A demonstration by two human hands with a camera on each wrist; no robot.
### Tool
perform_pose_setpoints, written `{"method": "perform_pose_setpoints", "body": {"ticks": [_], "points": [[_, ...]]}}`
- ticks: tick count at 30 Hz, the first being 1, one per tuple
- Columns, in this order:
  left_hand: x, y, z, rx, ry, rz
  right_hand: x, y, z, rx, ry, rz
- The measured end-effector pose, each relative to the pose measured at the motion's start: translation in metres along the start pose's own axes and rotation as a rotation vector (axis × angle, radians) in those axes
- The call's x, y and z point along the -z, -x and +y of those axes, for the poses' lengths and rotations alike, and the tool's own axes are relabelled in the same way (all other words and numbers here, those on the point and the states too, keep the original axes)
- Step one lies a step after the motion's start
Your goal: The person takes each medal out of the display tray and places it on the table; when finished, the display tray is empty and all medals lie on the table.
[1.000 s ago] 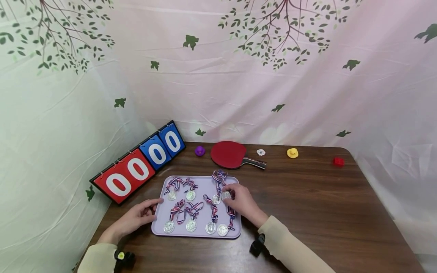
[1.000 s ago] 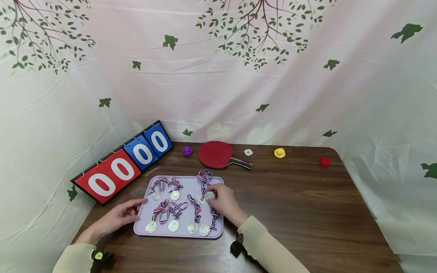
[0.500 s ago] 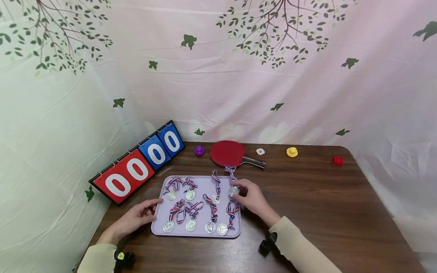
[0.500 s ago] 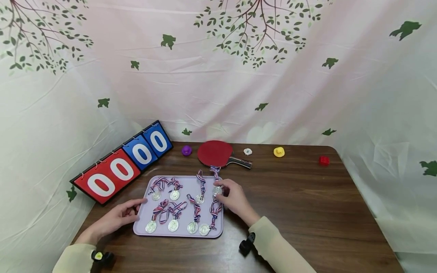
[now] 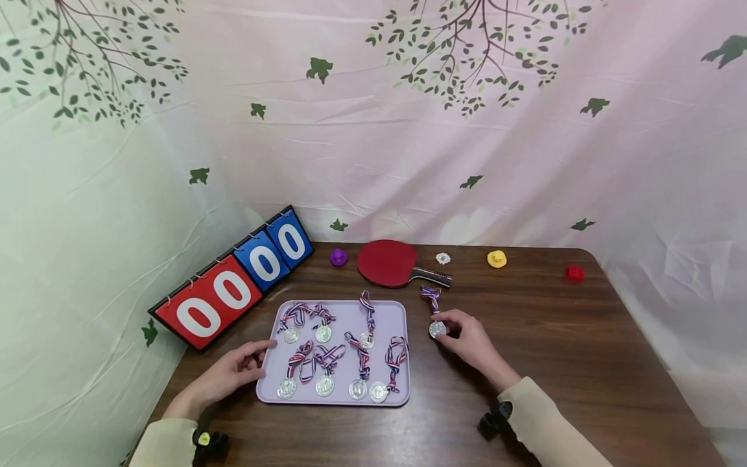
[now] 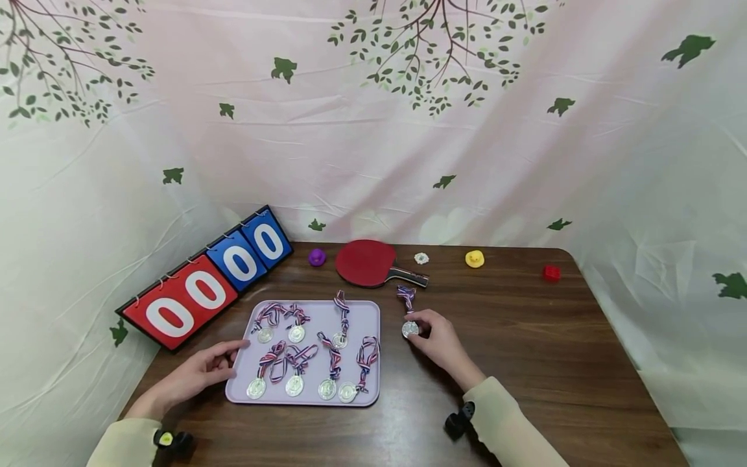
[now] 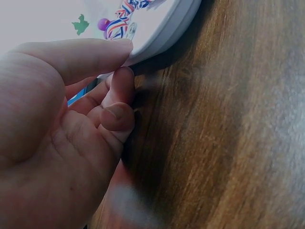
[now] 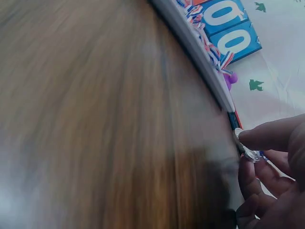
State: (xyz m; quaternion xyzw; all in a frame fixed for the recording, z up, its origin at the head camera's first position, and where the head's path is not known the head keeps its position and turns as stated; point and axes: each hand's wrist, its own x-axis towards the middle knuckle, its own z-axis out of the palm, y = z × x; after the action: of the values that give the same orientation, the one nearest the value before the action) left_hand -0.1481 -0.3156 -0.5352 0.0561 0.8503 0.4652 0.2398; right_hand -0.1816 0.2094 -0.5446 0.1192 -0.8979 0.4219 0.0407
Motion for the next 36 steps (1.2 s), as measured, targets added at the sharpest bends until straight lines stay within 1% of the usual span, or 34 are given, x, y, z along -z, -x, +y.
{"method": "perform_pose_setpoints", "body": {"ticks": [9,12,18,20,23,28,33,36], "points": [[-0.001,0.001,0.002,-0.006,-0.016,-0.005,0.006,0.003,0.004,0.051,0.148,-0.042],[-0.001,0.002,0.003,-0.009,-0.024,-0.005,0.005,0.004,0.005,0.047,0.181,-0.051],[-0.001,0.001,0.003,0.010,-0.028,0.009,0.007,0.005,0.004,0.038,0.205,-0.068],[-0.001,0.001,0.003,0.014,-0.024,0.010,0.008,0.004,0.004,0.048,0.198,-0.061],[-0.001,0.001,0.002,0.010,-0.017,0.008,0.007,0.003,0.001,0.062,0.167,-0.028],[-0.001,0.001,0.000,0.013,-0.016,0.009,-0.006,-0.004,-0.013,0.126,0.119,0.018],[-0.001,0.001,0.002,0.009,-0.018,0.009,-0.028,-0.014,-0.036,0.196,0.071,0.006],[-0.001,0.001,0.003,0.010,-0.022,0.008,-0.044,-0.021,-0.053,0.240,0.080,-0.025]]}}
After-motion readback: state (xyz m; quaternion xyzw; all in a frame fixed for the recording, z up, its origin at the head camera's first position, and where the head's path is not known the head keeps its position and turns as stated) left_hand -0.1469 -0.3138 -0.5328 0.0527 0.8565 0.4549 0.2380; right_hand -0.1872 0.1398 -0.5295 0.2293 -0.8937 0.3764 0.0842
